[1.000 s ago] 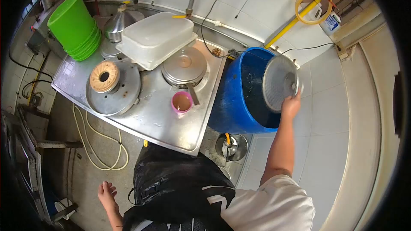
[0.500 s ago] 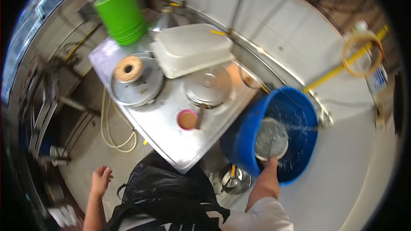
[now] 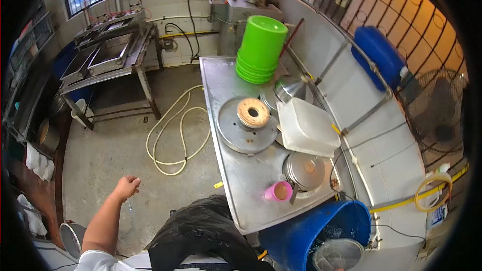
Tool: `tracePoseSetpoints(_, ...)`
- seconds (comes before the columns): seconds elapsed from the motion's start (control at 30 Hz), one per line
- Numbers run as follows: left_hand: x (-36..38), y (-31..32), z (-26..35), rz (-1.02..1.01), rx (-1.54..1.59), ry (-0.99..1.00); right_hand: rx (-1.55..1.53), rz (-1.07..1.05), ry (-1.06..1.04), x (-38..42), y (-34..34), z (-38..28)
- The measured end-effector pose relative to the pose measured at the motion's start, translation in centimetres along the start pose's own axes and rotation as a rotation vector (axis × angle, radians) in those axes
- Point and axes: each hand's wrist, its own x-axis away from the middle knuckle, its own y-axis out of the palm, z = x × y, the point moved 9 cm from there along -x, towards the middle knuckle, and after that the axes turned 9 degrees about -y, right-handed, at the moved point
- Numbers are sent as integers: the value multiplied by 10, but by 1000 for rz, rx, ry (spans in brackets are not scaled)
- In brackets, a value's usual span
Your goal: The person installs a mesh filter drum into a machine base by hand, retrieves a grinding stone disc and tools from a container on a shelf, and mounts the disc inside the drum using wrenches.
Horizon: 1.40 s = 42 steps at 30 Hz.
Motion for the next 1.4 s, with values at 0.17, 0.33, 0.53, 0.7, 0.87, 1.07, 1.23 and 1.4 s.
tracePoseSetpoints(0.17,-78,-70,-213,124,-21,-289,-376,85,28,27,-76,-82)
tracePoseSetpoints(0.33,-65,-94,-321,125,39,-494,-985,-27,-3,66,-100,-209)
tracePoseSetpoints(0.53,-71,-131,-322,169,63,-339,-1502,-521,-147,192,-86,-459)
tracePoseSetpoints(0.7,-49,-170,-245,210,312,-124,-1592,-1030,-405,474,-133,-677)
tracePoseSetpoints(0.87,-18,-213,-173,246,524,90,-1333,-1604,-861,810,-163,-749)
tracePoseSetpoints(1.07,-18,-270,-200,187,1102,2,-823,-2240,-1223,1164,-199,-658)
tracePoseSetpoints(1.23,-46,-337,-262,253,1371,-136,-423,-2722,-1135,1376,-254,-564)
tracePoseSetpoints(1.4,-6,-397,-322,658,1700,-145,-53,-2865,-1374,1525,-304,-484)
